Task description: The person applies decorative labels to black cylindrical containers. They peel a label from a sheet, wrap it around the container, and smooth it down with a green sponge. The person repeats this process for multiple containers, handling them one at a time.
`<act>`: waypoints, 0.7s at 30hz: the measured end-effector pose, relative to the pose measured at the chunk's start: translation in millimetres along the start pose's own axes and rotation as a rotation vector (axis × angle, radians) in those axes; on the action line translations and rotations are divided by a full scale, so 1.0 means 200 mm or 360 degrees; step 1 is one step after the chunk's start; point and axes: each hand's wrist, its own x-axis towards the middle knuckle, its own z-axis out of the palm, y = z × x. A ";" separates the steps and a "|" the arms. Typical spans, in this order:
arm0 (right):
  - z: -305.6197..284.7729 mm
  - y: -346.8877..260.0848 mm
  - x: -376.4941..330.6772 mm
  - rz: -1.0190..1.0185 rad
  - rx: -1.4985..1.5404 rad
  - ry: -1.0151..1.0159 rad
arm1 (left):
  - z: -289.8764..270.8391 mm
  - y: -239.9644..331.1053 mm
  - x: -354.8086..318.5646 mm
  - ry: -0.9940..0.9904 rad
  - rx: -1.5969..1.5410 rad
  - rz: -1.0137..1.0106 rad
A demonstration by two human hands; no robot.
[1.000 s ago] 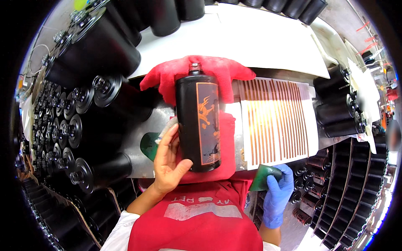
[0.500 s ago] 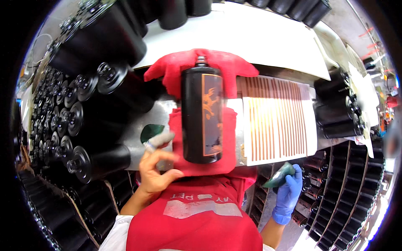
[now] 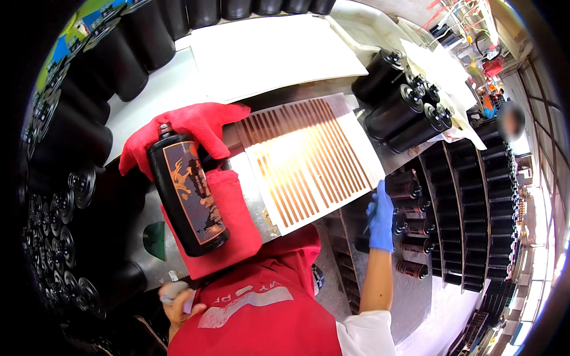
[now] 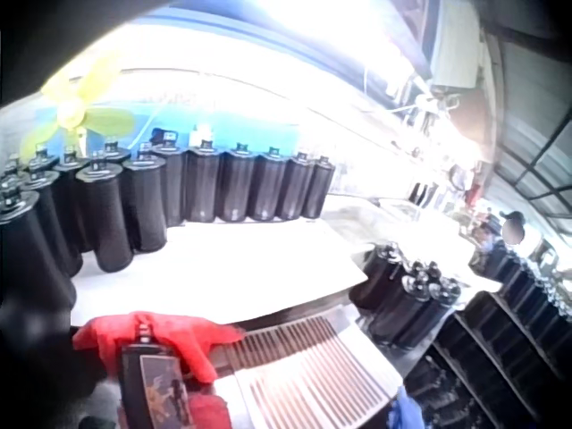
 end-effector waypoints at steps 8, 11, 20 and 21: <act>-0.01 0.05 0.13 -0.0259 -0.0240 -0.0313 | 0.27 -0.31 -0.68 -0.0218 -0.0099 -0.1045; -0.11 -0.02 0.05 -0.0161 -0.0182 -0.0509 | 0.14 -0.31 -0.61 -0.0337 -0.0322 -0.1248; 0.02 -0.46 -0.42 -0.0413 -0.0561 -0.0573 | -0.34 0.07 0.31 -0.0008 -0.0877 -0.0542; 0.03 -0.51 -0.45 -0.0435 -0.0599 -0.0696 | -0.28 0.11 0.42 0.0189 -0.0664 -0.0514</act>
